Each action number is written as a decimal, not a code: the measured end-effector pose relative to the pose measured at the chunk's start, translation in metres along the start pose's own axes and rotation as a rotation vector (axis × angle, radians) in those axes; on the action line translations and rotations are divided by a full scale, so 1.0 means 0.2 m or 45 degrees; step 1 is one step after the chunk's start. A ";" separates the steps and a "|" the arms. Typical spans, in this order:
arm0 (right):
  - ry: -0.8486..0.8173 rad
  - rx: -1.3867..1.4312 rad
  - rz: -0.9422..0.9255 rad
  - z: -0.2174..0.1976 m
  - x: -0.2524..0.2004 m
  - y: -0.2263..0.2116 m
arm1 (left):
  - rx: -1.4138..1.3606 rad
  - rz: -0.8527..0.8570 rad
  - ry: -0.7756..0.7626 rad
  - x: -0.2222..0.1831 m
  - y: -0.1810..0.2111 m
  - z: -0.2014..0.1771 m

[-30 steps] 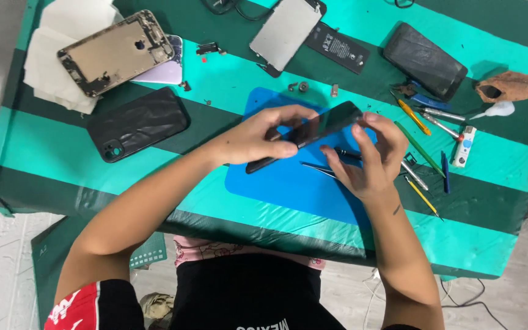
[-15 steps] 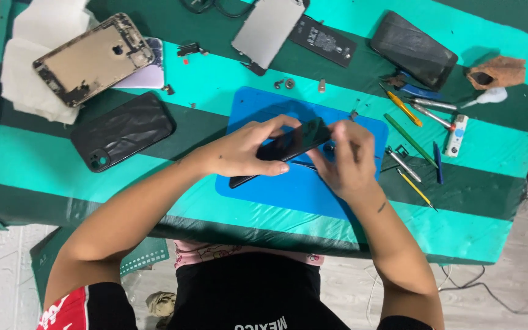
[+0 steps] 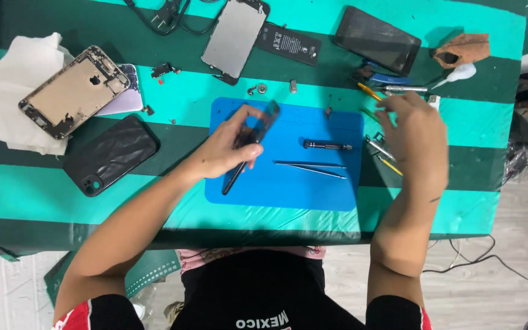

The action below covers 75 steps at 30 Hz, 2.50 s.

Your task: Using a plastic prying tool to carefully remove the back casing from a smartphone.

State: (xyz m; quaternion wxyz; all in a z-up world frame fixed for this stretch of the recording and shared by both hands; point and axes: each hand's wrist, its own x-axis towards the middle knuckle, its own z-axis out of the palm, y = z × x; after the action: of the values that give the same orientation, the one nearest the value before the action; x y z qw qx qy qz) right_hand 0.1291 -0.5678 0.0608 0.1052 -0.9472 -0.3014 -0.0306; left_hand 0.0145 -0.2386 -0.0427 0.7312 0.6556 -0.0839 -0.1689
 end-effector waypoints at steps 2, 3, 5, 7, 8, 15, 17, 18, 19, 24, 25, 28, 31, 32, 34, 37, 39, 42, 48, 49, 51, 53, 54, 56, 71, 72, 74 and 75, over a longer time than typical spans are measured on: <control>-0.194 -0.063 0.253 0.11 -0.01 0.19 | 0.025 -0.035 0.031 -0.01 0.09 0.02; -0.393 -0.124 0.493 0.17 -0.01 0.28 | 0.049 -0.070 0.075 -0.03 0.14 0.03; -0.442 -0.121 0.566 0.18 0.03 0.29 | 0.023 -0.094 0.082 -0.03 0.13 0.03; -0.490 -0.123 0.646 0.21 0.02 0.31 | -0.006 -0.116 0.081 -0.03 0.14 0.02; -0.495 -0.157 0.620 0.23 0.00 0.32 | -0.023 -0.156 0.075 -0.03 0.16 0.02; -0.058 0.105 -0.045 0.22 0.02 0.29 | -0.196 -0.186 0.114 -0.01 0.17 0.03; 0.021 0.169 -0.056 0.17 0.05 0.13 | -0.200 -0.125 0.110 -0.01 0.06 0.03; 0.103 0.233 -0.065 0.14 0.06 0.05 | -0.203 -0.063 0.104 0.00 0.00 0.02; 0.100 0.233 -0.068 0.13 0.07 -0.01 | -0.205 -0.062 0.107 0.00 0.01 0.03; -0.077 0.688 -0.128 0.07 0.12 -0.36 | -0.488 0.187 0.145 0.03 0.04 0.05; -0.080 0.691 -0.133 0.07 0.12 -0.41 | -0.487 0.187 0.152 0.02 0.03 0.07; 0.013 0.890 -0.215 0.10 0.07 -0.52 | -0.536 0.282 0.208 0.02 0.01 0.11; 0.041 0.999 -0.249 0.13 0.01 -0.57 | -0.638 0.369 0.214 0.02 0.03 0.15; 0.041 0.999 -0.292 0.13 -0.01 -0.59 | -0.603 0.391 0.245 0.02 0.03 0.16; 0.037 1.000 -0.332 0.11 -0.03 -0.62 | -0.570 0.410 0.277 0.01 0.04 0.17; 0.036 0.943 -0.371 0.04 -0.04 -0.66 | -0.624 0.470 0.282 0.00 0.06 0.19; 0.062 0.854 -0.375 -0.02 -0.04 -0.70 | -0.731 0.539 0.257 0.00 0.05 0.19; 0.066 0.738 -0.356 -0.04 -0.06 -0.71 | -0.795 0.582 0.258 -0.01 0.05 0.19; 0.055 0.606 -0.296 -0.08 -0.08 -0.77 | -0.821 0.684 0.325 -0.02 0.07 0.22; 0.054 0.606 -0.294 -0.08 -0.09 -0.77 | -0.822 0.682 0.324 -0.02 0.08 0.22; 0.065 0.632 -0.264 -0.08 -0.10 -0.78 | -0.822 0.750 0.329 -0.02 0.09 0.22; 0.055 0.625 -0.245 -0.08 -0.10 -0.79 | -0.770 0.767 0.326 -0.02 0.12 0.20; 0.048 0.616 -0.228 -0.08 -0.11 -0.79 | -0.716 0.787 0.321 -0.02 0.14 0.19; 0.053 0.585 -0.225 -0.09 -0.11 -0.80 | -0.759 0.789 0.297 -0.03 0.15 0.18; 0.009 0.607 -0.212 -0.07 -0.15 -0.76 | -0.574 0.842 0.339 -0.05 0.22 0.16; 0.013 0.589 -0.214 -0.07 -0.15 -0.76 | -0.586 0.838 0.342 -0.05 0.23 0.16; 0.033 0.561 -0.221 -0.06 -0.14 -0.77 | -0.582 0.839 0.347 -0.05 0.23 0.16; 0.052 0.532 -0.229 -0.06 -0.13 -0.77 | -0.578 0.841 0.353 -0.05 0.22 0.16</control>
State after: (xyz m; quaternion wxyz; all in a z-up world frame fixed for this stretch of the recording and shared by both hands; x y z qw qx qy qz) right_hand 0.0184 -0.4620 0.0978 0.3021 -0.8733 -0.3821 0.0041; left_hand 0.0001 -0.2605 0.0067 0.8763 0.4321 -0.1511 0.1502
